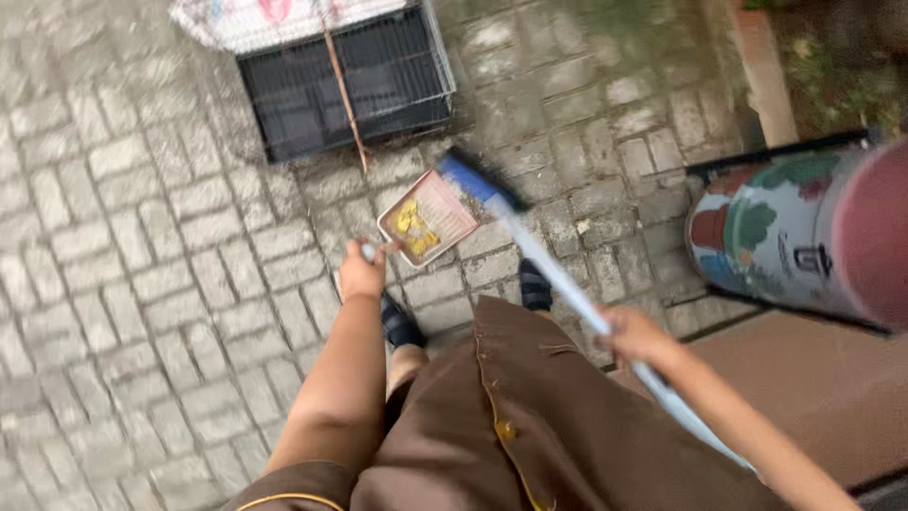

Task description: The person sweeps debris from a bricked courtyard into a dustpan using a broom and then picks up the broom head and reattaches it to the handle.

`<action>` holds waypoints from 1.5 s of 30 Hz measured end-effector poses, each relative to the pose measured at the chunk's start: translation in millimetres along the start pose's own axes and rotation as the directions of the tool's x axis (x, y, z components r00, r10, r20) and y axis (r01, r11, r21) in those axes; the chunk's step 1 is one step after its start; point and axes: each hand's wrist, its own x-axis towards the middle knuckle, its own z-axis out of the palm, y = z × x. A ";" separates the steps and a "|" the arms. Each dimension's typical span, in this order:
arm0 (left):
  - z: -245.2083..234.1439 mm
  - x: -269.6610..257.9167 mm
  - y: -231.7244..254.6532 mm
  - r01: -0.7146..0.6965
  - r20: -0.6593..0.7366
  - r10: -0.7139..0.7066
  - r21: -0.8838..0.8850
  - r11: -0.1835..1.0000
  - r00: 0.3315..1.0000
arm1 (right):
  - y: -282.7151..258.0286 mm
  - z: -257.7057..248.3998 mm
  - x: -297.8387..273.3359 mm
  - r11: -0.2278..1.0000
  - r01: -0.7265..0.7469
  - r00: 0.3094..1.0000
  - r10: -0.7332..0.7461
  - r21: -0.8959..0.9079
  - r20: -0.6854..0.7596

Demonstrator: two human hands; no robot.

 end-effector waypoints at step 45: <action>-85.5 -84.6 -172.5 -0.412 0.030 0.411 0.098 0.906 0.911 | 142.1 175.4 -28.6 0.887 0.084 0.763 0.236 0.454 -0.602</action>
